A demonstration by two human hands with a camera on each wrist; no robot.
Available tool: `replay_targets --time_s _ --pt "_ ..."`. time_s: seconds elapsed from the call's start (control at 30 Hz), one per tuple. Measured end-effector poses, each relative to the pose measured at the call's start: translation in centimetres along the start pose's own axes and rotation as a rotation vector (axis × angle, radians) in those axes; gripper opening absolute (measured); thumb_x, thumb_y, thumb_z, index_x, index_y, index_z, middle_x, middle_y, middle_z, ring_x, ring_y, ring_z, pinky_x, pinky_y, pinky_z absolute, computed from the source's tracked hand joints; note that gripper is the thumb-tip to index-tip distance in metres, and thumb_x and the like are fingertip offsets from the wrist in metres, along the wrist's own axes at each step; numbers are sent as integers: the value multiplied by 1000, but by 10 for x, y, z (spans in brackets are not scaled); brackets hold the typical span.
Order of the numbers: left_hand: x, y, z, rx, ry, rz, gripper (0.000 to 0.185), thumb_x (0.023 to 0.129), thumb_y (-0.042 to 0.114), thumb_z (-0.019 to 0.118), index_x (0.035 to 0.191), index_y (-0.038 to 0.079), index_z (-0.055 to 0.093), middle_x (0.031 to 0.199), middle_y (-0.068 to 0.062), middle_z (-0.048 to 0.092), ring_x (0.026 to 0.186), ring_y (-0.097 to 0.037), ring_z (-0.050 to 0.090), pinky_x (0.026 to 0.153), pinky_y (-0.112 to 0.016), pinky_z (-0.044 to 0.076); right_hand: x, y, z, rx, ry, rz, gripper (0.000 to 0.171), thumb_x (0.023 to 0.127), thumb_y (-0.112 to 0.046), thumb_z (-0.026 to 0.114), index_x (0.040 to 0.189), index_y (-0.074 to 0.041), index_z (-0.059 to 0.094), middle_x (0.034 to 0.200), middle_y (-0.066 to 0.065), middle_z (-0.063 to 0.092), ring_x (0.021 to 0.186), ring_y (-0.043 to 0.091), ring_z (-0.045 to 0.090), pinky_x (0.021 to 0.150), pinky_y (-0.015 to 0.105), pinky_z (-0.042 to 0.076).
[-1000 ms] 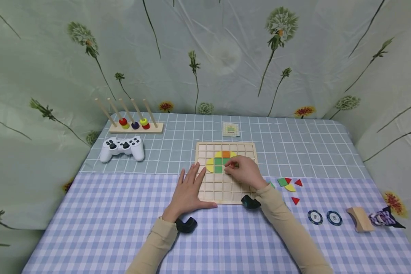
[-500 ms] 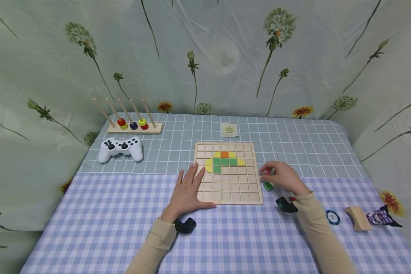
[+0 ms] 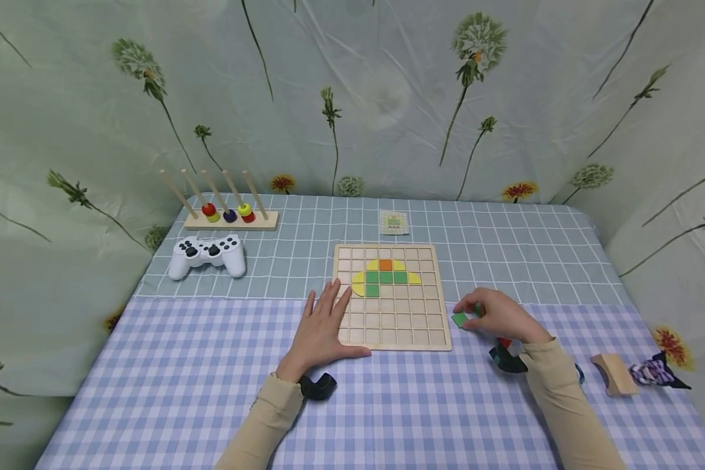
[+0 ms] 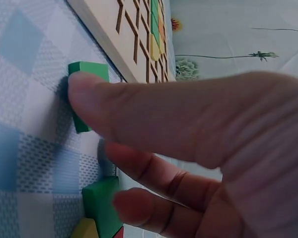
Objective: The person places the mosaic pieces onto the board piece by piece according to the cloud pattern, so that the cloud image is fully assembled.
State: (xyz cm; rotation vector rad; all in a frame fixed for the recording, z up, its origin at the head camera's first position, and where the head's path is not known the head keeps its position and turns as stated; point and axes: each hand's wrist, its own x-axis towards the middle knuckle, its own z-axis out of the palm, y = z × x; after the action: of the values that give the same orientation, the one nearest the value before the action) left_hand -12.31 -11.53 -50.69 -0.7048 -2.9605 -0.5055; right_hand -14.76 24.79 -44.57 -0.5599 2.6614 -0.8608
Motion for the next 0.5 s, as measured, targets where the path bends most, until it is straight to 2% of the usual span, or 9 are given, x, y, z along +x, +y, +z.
replay_targets --time_s 0.13,0.27,0.5 --pt "0 0 0 4 -7 -3 122 62 85 56 153 14 16 158 -11 8 143 -24 1 113 -44 -4 1 1 1 -18 10 11 21 72 -10 82 88 -12 69 84 -3 60 69 15 48 61 31 41" --pt "0 0 0 3 -10 -5 122 62 85 56 153 14 16 158 -11 7 143 -24 2 113 -44 -5 0 2 1 -20 11 -5 23 71 -10 82 81 -14 62 75 -5 57 65 14 48 58 29 40" --pt "0 0 -1 2 -4 -3 122 62 84 57 153 13 17 157 -11 9 143 -25 3 113 -44 -4 1 -2 2 14 62 -10 22 75 -14 80 78 -16 58 68 -6 52 56 12 44 52 26 37"
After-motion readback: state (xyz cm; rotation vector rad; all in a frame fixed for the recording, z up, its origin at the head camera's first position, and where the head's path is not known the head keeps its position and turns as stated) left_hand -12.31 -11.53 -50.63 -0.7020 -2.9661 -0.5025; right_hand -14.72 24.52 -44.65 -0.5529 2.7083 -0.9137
